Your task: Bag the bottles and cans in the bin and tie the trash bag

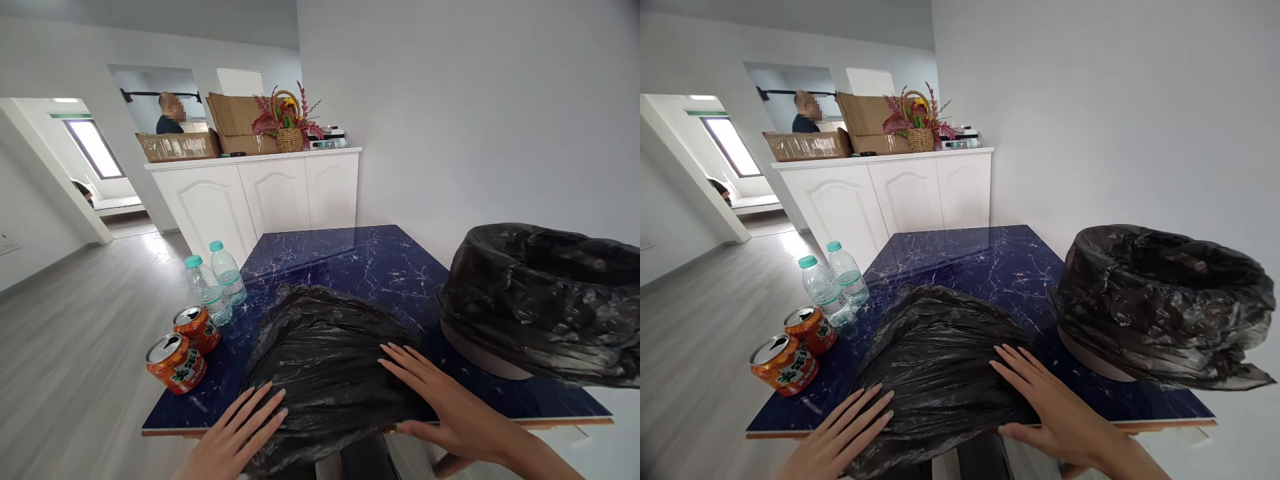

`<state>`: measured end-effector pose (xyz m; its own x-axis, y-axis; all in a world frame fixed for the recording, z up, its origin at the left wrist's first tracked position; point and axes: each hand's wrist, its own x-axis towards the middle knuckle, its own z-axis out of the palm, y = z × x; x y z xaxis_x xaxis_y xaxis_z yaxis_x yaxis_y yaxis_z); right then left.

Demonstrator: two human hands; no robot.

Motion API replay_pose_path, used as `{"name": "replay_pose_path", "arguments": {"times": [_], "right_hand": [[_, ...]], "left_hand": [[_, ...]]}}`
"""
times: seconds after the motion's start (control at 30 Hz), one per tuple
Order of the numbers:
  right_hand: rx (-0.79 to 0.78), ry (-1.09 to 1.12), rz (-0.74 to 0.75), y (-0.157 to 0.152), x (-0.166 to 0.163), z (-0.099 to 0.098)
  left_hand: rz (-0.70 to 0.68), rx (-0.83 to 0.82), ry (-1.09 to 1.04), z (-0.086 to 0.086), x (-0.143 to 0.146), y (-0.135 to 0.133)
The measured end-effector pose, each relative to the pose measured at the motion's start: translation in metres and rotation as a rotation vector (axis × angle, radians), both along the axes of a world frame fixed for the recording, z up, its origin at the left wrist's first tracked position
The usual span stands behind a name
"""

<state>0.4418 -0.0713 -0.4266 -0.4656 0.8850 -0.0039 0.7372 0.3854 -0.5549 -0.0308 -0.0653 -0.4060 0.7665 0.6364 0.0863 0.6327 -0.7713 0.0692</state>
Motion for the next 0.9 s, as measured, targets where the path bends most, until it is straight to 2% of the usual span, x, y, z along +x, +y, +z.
{"name": "replay_pose_path", "arguments": {"times": [0.1, 0.13, 0.2, 0.3, 0.37, 0.47, 0.5, 0.57, 0.63, 0.7, 0.8, 0.9], "right_hand": [[0.017, -0.014, 0.007, -0.004, 0.007, -0.005], [0.029, -0.013, -0.001, -0.004, 0.008, -0.006], [0.047, -0.003, -0.034, -0.003, 0.008, -0.006], [0.077, 0.047, -0.096, -0.002, 0.005, 0.000], [0.105, 0.104, -0.121, 0.001, 0.002, 0.006], [0.134, 0.214, -0.232, 0.017, -0.004, 0.013], [0.141, 0.240, -0.284, 0.025, -0.005, 0.013], [0.151, 0.262, -0.382, 0.043, -0.006, 0.013], [0.167, 0.245, -0.442, 0.061, -0.007, 0.011], [0.186, 0.207, -0.503, 0.074, -0.009, 0.010], [0.236, 0.128, -0.566, 0.081, -0.018, 0.011], [0.340, 0.081, -0.539, 0.075, -0.039, 0.015]], "left_hand": [[-0.030, 0.082, -0.133, -0.011, 0.003, 0.011], [-0.036, 0.069, -0.205, -0.010, 0.006, 0.015], [0.038, 0.022, -0.357, 0.003, 0.015, 0.020], [0.261, -0.046, -0.506, 0.044, 0.039, 0.032], [0.366, -0.075, -0.503, 0.077, 0.058, 0.048], [0.483, 0.091, -0.298, 0.120, 0.084, 0.084], [0.546, 0.155, -0.191, 0.129, 0.092, 0.096], [0.588, 0.291, -0.044, 0.139, 0.107, 0.114], [0.494, 0.402, -0.029, 0.138, 0.124, 0.120], [0.282, 0.443, -0.079, 0.129, 0.145, 0.115], [-0.005, 0.367, -0.097, 0.100, 0.175, 0.104], [-0.047, 0.243, -0.077, 0.064, 0.195, 0.105]]}}
